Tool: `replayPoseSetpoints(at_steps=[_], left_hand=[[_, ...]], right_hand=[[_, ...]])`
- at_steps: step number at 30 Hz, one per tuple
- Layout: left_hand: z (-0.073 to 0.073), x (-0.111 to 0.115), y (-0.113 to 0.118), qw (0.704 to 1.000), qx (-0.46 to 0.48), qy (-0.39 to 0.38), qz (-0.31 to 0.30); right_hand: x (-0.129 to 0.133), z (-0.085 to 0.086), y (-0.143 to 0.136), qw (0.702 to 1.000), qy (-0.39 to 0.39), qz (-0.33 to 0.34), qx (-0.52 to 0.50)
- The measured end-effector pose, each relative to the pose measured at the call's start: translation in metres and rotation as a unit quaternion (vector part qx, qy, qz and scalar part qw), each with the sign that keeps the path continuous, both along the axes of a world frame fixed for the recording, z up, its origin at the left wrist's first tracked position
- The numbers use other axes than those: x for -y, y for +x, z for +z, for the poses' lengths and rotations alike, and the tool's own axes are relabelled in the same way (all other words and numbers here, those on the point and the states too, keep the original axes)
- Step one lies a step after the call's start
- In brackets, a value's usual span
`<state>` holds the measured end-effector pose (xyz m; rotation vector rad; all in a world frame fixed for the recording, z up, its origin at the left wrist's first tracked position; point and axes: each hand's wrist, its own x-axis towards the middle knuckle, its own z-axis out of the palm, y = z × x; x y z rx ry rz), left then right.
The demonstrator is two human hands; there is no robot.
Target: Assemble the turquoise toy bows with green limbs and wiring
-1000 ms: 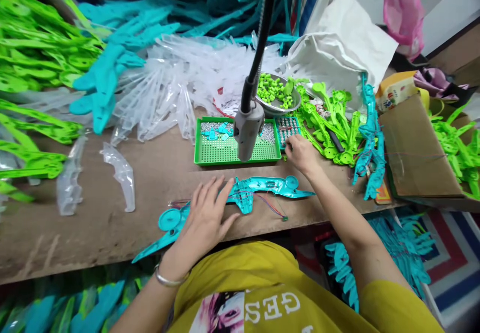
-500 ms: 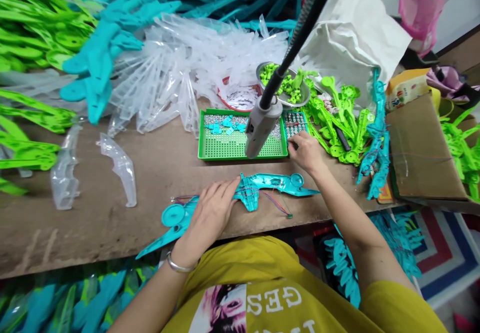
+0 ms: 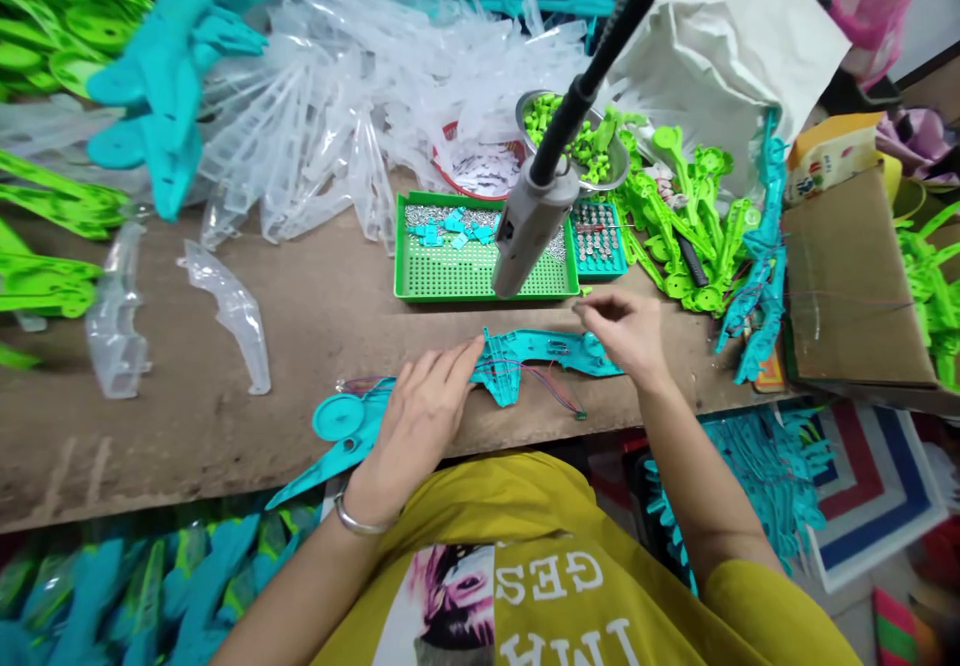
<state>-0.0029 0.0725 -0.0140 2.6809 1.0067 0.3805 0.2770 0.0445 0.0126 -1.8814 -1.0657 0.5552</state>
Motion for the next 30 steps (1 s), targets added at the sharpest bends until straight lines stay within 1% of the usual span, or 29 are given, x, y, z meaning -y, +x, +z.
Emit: replayPoseSetpoints(at_steps=[2,3,5,7,10,14,16,19,21,24,26,28,30], left_hand=[[0.004,0.002,0.001,1.0,0.006,0.004,0.004],[0.005,0.003,0.001,1.0,0.01,0.006,0.005],[0.009,0.005,0.002,1.0,0.015,0.01,0.004],[0.012,0.007,0.002,1.0,0.018,0.013,0.0],[0.016,0.01,0.001,1.0,0.018,0.017,-0.003],[0.02,0.014,0.001,0.999,0.022,0.037,-0.003],[0.022,0.015,0.001,0.999,0.025,0.048,-0.004],[0.022,0.014,0.002,0.998,0.026,0.051,-0.005],[0.022,0.012,0.002,0.998,0.032,0.052,-0.008],[0.02,0.009,0.001,0.998,0.039,0.053,-0.015],[0.019,0.007,0.001,0.998,0.04,0.049,-0.019],[0.018,0.007,0.001,0.998,0.038,0.048,-0.019],[0.017,0.008,0.002,0.998,0.035,0.053,-0.015]], right_hand=[[0.019,-0.005,-0.015,0.997,-0.034,-0.004,-0.074],[0.026,-0.008,-0.022,0.994,-0.052,-0.013,-0.094],[0.035,-0.015,-0.031,0.991,-0.071,-0.036,-0.107],[0.039,-0.02,-0.037,0.992,-0.064,-0.048,-0.092],[0.042,-0.019,-0.042,0.998,-0.043,-0.039,-0.033],[0.043,-0.014,-0.045,0.997,-0.042,-0.018,0.057],[0.045,-0.014,-0.047,0.992,-0.035,-0.005,0.121],[0.049,-0.016,-0.054,0.975,-0.02,0.024,0.221],[0.052,-0.016,-0.056,0.965,-0.019,0.046,0.257],[0.048,-0.012,-0.044,0.963,-0.008,0.082,0.256],[0.035,-0.008,-0.021,0.966,0.018,0.075,0.246],[0.014,-0.008,0.009,0.963,0.046,0.022,0.264],[-0.011,-0.013,0.041,0.955,0.034,-0.03,0.292]])
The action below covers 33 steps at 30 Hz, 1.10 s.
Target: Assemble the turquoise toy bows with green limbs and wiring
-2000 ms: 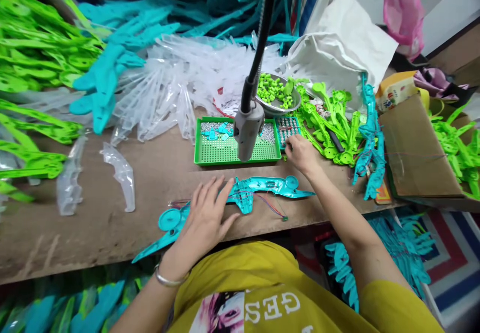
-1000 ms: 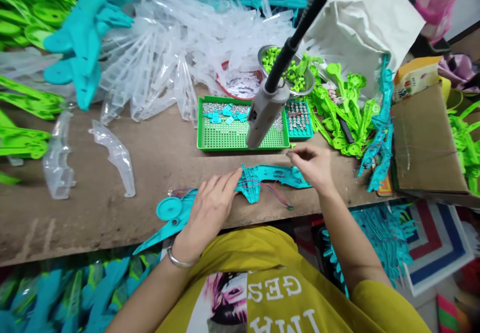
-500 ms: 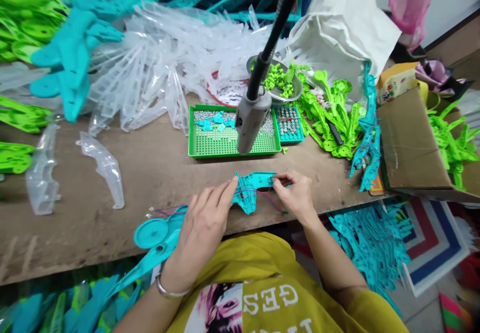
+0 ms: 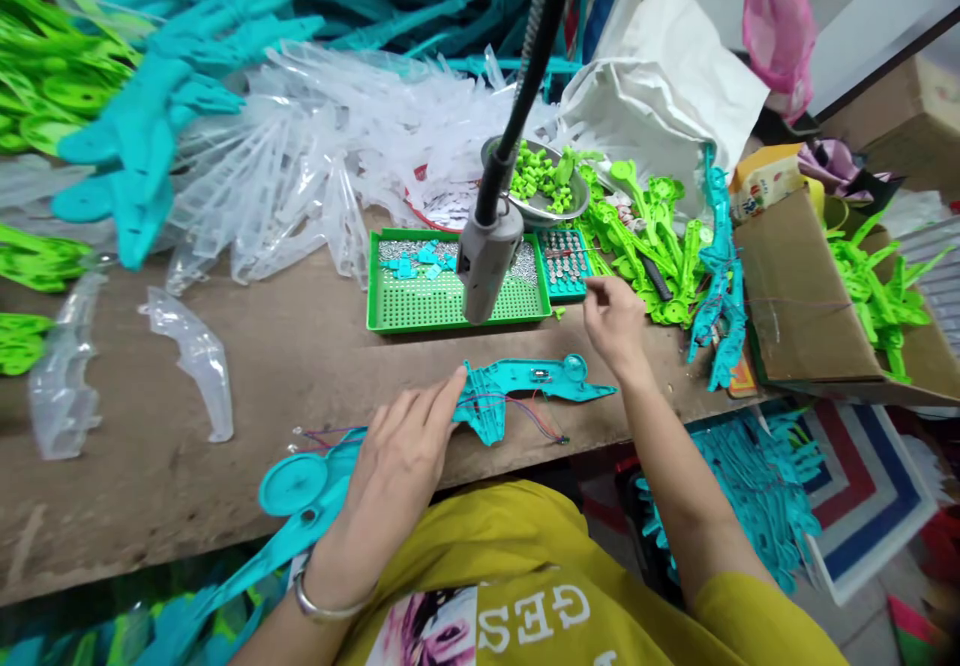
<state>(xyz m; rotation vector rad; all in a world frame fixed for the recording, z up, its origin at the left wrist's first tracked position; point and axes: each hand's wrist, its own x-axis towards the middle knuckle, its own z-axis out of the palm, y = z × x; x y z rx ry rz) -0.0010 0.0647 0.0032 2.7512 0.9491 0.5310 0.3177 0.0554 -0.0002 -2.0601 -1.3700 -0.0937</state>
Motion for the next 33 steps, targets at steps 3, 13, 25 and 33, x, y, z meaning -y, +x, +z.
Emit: replayPoseSetpoints(at_steps=[3,13,25,33], left_hand=[[-0.001,0.002,0.001,1.0,-0.001,-0.003,0.008],[-0.002,0.004,-0.002,0.998,-0.016,-0.054,0.019],[-0.002,0.006,-0.003,0.998,-0.013,-0.066,0.019],[-0.006,0.005,-0.004,0.997,0.009,-0.075,0.021]], right_hand=[[-0.033,-0.013,0.033,0.998,-0.05,-0.01,0.027],[0.002,-0.001,-0.013,0.96,-0.042,0.022,-0.278],[0.044,-0.007,-0.063,0.889,-0.135,0.044,-0.436],[0.05,-0.003,-0.083,0.971,-0.126,0.039,-0.2]])
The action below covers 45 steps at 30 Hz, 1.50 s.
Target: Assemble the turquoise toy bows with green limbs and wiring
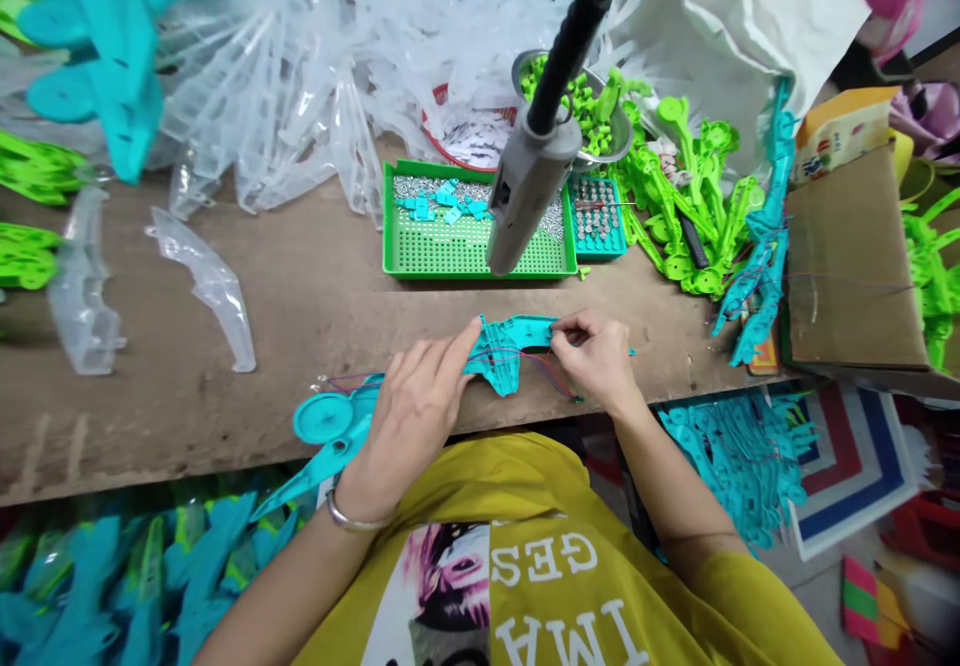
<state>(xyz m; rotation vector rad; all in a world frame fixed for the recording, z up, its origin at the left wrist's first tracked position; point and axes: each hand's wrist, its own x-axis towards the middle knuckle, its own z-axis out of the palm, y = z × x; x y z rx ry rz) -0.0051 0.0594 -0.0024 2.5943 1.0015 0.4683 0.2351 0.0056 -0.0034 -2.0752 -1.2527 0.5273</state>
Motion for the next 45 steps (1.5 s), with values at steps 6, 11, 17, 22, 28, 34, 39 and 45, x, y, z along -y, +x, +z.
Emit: replayPoseSetpoints(at_steps=[6,11,17,22,28,34,39,45], left_hand=[[-0.009,-0.006,-0.002,1.0,0.022,-0.016,-0.004],[-0.016,-0.01,-0.003,0.999,0.042,-0.025,-0.01],[-0.025,-0.012,-0.004,0.996,0.07,-0.05,-0.005],[-0.025,-0.019,-0.005,0.996,0.058,-0.062,-0.007],[-0.022,-0.038,-0.006,0.998,-0.032,-0.058,-0.014],[-0.007,-0.037,-0.003,0.999,-0.033,-0.032,0.003],[0.017,0.003,0.008,0.979,0.144,-0.133,0.057],[-0.003,0.048,0.043,0.841,0.223,-0.491,0.038]], right_hand=[[0.013,-0.013,-0.017,0.985,0.1,0.029,0.137],[0.014,-0.024,-0.026,0.977,0.083,0.033,0.195],[0.016,-0.028,-0.034,0.975,0.078,0.057,0.199],[0.023,-0.017,-0.015,0.987,0.076,0.096,0.106],[0.057,0.017,0.024,0.997,0.056,0.046,0.014],[0.09,0.006,0.01,0.977,-0.018,0.175,0.124],[0.09,-0.008,-0.007,0.985,0.076,0.123,0.094],[0.074,0.006,-0.027,0.968,0.201,0.118,0.096]])
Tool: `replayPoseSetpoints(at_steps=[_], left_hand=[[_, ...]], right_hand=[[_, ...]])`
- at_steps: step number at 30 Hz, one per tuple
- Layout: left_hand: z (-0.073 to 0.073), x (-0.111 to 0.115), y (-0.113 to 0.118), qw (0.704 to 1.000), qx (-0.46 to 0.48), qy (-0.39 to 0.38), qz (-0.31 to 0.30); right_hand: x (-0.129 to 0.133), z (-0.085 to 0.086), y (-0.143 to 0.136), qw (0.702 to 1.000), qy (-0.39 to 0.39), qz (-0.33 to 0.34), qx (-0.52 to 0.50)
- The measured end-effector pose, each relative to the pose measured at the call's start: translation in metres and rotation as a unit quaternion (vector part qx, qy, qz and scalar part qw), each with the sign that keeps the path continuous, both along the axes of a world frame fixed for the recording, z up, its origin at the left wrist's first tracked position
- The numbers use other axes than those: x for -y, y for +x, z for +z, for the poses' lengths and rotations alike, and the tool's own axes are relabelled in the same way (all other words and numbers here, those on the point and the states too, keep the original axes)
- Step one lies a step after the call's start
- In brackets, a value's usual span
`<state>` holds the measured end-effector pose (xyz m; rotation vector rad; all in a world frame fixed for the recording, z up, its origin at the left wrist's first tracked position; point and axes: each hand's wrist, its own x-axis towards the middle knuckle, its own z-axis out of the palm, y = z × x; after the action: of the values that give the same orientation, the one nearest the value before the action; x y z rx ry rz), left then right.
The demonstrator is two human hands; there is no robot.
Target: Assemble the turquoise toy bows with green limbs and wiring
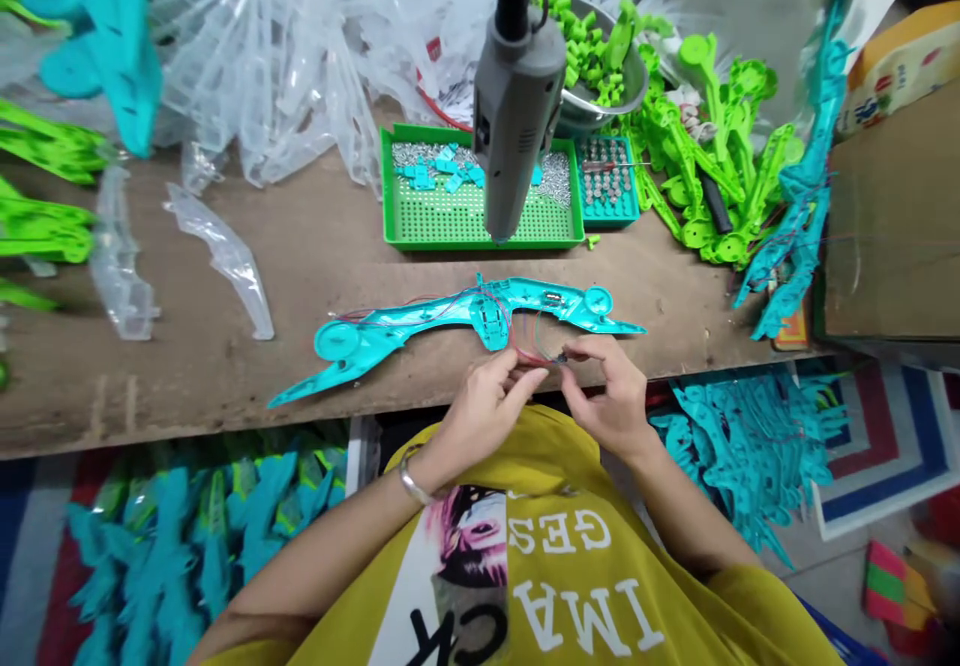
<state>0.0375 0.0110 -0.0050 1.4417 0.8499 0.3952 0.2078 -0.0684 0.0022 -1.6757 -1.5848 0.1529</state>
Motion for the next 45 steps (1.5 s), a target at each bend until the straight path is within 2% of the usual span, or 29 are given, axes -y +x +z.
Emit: replayPoseSetpoints(at_steps=[3,6,8,12,17,24,35,45], left_hand=[[-0.012,0.004,0.014,0.987,0.073,-0.125,0.07],[-0.015,0.004,0.023,0.959,0.135,-0.22,0.12],[-0.014,0.004,0.026,0.946,0.151,-0.253,0.133],[-0.013,0.004,0.027,0.935,0.165,-0.29,0.122],[-0.019,0.007,0.028,0.915,0.19,-0.335,0.12],[-0.024,0.008,0.027,0.92,0.192,-0.317,0.128],[-0.019,0.003,0.022,0.91,0.192,-0.344,0.131],[-0.023,0.004,0.023,0.917,0.179,-0.326,0.143]], right_hand=[[-0.002,0.0,-0.005,1.0,0.016,-0.005,-0.002],[0.001,-0.004,-0.004,1.0,0.011,-0.008,-0.009],[0.003,-0.006,-0.002,1.0,0.006,-0.006,-0.015],[0.006,-0.01,0.003,0.999,-0.009,0.008,-0.037],[0.013,-0.019,0.009,0.997,-0.023,0.017,-0.071],[0.021,-0.032,0.016,0.998,-0.017,0.01,-0.057],[0.006,-0.013,0.002,1.0,0.017,0.011,0.011],[0.004,-0.009,0.002,0.996,0.037,0.011,0.075]])
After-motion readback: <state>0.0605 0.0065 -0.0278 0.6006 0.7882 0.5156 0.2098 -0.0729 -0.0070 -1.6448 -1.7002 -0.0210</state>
